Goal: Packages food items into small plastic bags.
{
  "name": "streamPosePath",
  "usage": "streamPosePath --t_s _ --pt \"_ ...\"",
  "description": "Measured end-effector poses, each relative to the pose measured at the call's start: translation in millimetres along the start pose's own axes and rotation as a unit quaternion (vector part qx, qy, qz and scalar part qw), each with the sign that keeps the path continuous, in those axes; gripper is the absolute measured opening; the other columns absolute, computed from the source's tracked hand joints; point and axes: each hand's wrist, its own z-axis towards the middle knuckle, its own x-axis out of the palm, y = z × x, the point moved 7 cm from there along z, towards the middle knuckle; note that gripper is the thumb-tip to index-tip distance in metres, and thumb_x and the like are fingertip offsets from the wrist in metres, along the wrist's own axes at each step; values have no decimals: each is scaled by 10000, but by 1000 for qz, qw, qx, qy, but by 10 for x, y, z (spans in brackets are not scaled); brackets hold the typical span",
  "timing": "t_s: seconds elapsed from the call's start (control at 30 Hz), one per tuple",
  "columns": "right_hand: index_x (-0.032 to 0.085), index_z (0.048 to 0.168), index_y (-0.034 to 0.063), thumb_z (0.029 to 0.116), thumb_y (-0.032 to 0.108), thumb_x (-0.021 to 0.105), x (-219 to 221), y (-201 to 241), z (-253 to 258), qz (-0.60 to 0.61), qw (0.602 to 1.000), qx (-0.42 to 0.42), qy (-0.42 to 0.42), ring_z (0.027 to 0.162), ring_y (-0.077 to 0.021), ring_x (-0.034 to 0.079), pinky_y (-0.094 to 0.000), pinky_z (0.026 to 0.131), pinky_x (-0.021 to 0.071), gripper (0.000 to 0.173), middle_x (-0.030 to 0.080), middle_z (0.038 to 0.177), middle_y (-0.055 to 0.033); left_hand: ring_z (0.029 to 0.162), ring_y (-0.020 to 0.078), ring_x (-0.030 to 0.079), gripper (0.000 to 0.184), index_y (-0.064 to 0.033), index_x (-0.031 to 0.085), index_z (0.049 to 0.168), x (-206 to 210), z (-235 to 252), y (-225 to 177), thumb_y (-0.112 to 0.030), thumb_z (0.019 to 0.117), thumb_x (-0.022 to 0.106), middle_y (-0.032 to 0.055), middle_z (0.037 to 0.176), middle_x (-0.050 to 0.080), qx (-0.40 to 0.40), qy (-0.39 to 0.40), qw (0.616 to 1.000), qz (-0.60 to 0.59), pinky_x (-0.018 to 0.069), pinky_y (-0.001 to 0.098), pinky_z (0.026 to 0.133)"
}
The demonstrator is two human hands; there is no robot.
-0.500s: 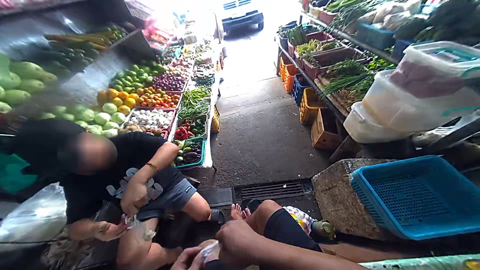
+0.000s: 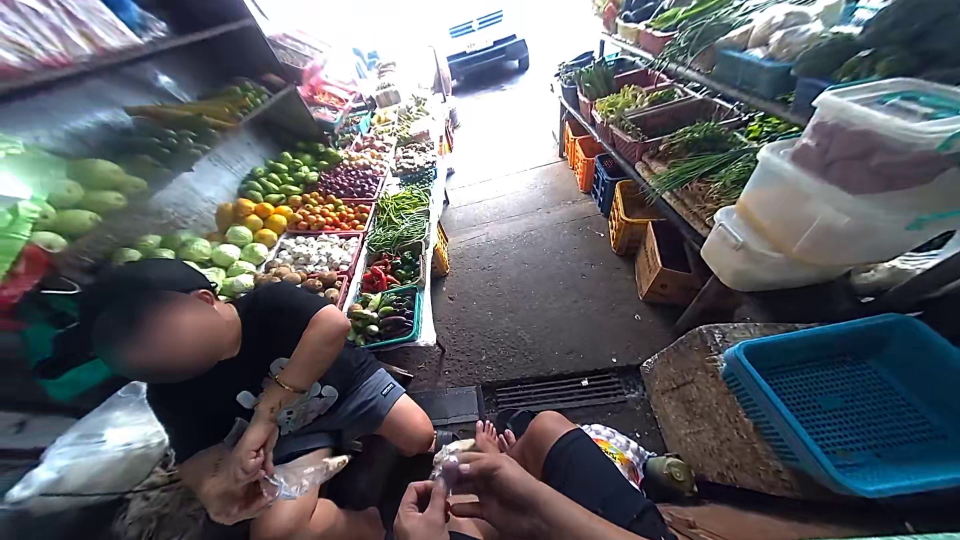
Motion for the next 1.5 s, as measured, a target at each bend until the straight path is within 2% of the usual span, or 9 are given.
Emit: streamPosePath --t_s 0.1,0.33,0.53,0.67,0.73,0.87,1.07,1.27,1.5 --pt "642 1278 30 1030 155 539 57 0 -6 -49 999 -20 9 1085 -253 670 -471 941 550 296 692 1204 -130 647 182 659 206 23 647 1070 3 -6 -65 -31 878 701 98 759 675 61 -14 994 93 578 399 637" --pt "615 1240 4 1063 134 490 92 -94 -77 -66 996 -45 -33 997 -199 691 -403 910 566 253 711 1098 -112 999 336 693 357 4 719 1073 136 -63 -246 -164 761 765 179 1082 704 224 -28 925 307 570 534 862" --pt "679 1240 -1 1008 83 582 32 -122 -65 -181 981 -62 -33 1124 -211 651 -424 969 543 266 688 1238 -115 926 284 708 178 -36 766 932 63 63 -234 -41 777 678 114 989 731 256 -34 915 311 579 506 834" --pt "699 1035 12 960 115 701 -42 -38 -52 -236 967 -75 -64 858 -179 696 -371 773 589 127 723 968 -87 818 169 699 94 -85 765 884 -7 116 -208 -67 807 714 33 887 726 159 47 953 253 585 438 766" --pt "641 947 39 921 166 735 -49 70 -52 -353 927 -111 -59 731 -154 646 -351 696 568 160 658 840 -57 920 148 701 189 -85 766 970 -41 91 -217 -70 786 728 38 1004 731 161 98 963 192 597 382 821" --pt "638 1070 74 905 199 657 219 358 -191 -588 798 -130 1 754 -197 620 -440 721 529 208 629 834 -63 1372 242 532 504 -11 654 1276 62 -26 -286 -168 808 750 128 1390 628 264 239 934 14 446 442 1159" --pt "651 1057 100 941 164 583 549 861 -465 -648 735 -193 50 727 -185 620 -435 678 526 149 631 805 -53 897 168 720 307 1 696 1113 238 -54 -448 -63 830 796 83 983 748 153 294 932 -148 608 338 848" --pt "673 1074 71 976 129 569 766 1060 -625 -657 718 -211 86 815 -190 656 -439 757 550 154 677 890 -73 903 130 704 233 -69 700 1071 463 -101 -565 -98 863 800 68 990 736 109 317 892 -304 599 317 837" --pt "667 1022 37 954 59 556 885 1132 -715 -515 795 -302 106 765 -123 646 -317 688 570 132 672 881 -35 897 110 708 156 -1 737 1014 415 -206 -929 -64 873 755 52 960 741 173 276 939 -106 607 315 844"
